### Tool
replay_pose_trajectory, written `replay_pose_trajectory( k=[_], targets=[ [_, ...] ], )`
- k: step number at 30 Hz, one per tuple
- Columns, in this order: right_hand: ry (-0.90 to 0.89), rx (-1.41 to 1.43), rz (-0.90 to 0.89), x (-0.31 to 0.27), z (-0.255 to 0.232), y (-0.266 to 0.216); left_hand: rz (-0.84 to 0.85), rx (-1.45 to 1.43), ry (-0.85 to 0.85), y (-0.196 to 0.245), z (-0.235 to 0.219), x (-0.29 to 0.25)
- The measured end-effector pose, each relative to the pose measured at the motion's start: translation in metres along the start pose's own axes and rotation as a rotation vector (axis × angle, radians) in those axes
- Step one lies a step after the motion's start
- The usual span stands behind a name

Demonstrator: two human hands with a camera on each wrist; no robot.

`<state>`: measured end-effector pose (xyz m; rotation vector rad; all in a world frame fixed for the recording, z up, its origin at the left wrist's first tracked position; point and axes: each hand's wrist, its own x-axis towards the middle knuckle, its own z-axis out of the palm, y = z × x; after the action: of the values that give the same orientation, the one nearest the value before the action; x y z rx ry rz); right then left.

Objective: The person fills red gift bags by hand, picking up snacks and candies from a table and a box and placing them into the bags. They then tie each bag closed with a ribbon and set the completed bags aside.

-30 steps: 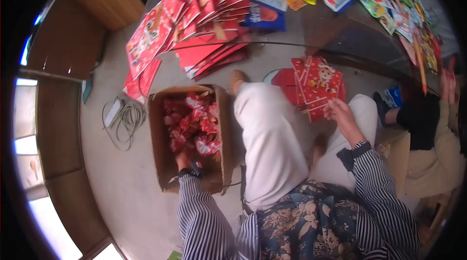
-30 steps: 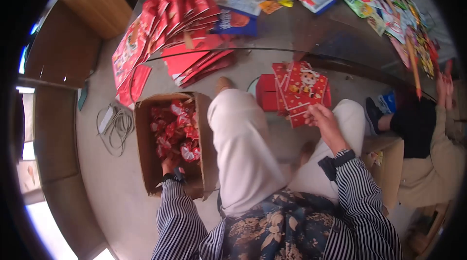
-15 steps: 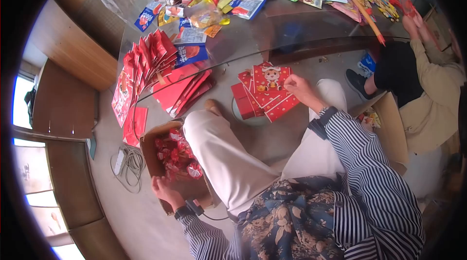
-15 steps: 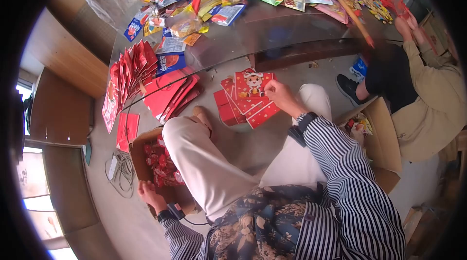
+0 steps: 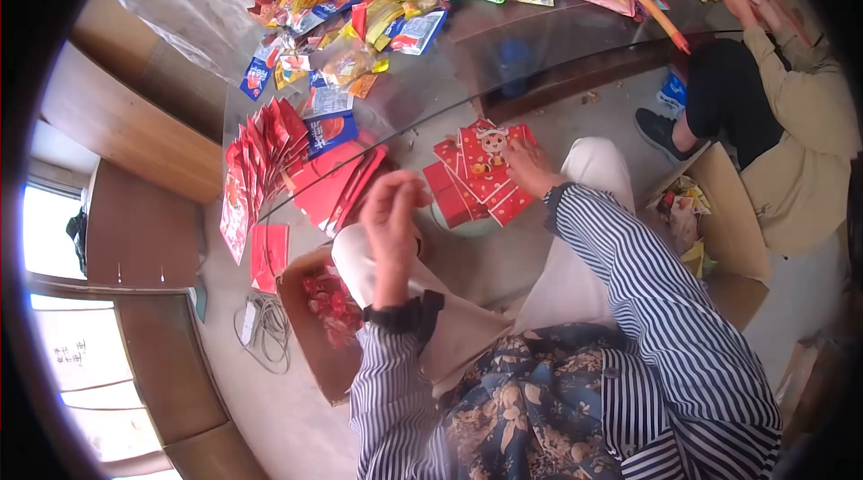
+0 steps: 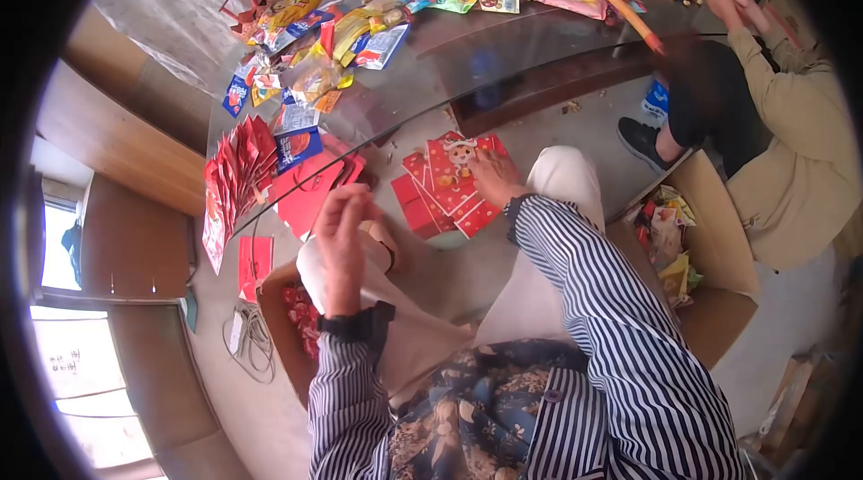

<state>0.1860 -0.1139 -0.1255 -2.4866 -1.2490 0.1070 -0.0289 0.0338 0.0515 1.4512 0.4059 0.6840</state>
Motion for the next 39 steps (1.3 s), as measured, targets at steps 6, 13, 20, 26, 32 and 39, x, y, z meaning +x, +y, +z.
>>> replay_pose_trajectory(
  k=[6, 13, 20, 26, 32, 39],
  targets=[
    [0.154, 0.251, -0.02, 0.006, -0.009, -0.009, -0.34, 0.055, -0.102, -0.068, 0.018, -0.005],
    [0.259, 0.875, 0.058, 0.012, -0.054, -0.027, -0.379, 0.089, -0.025, -0.074, 0.017, -0.002],
    [-0.005, 2.028, 0.284, -0.01, -0.108, -0.033, -0.442, -0.024, 0.0, -0.112, 0.013, -0.003],
    [-0.045, 2.334, 0.352, -0.034, -0.149, -0.052, -0.848, -0.298, -0.096, -0.111, 0.028, -0.006],
    [-0.143, 2.517, 0.21, -0.044, -0.151, -0.053, -0.861, -0.519, -0.359, -0.102, 0.039, -0.012],
    [0.125, 2.106, 0.236, -0.052, -0.146, -0.062, -0.824, -0.542, -0.255, -0.094, 0.045, -0.013]
  ],
)
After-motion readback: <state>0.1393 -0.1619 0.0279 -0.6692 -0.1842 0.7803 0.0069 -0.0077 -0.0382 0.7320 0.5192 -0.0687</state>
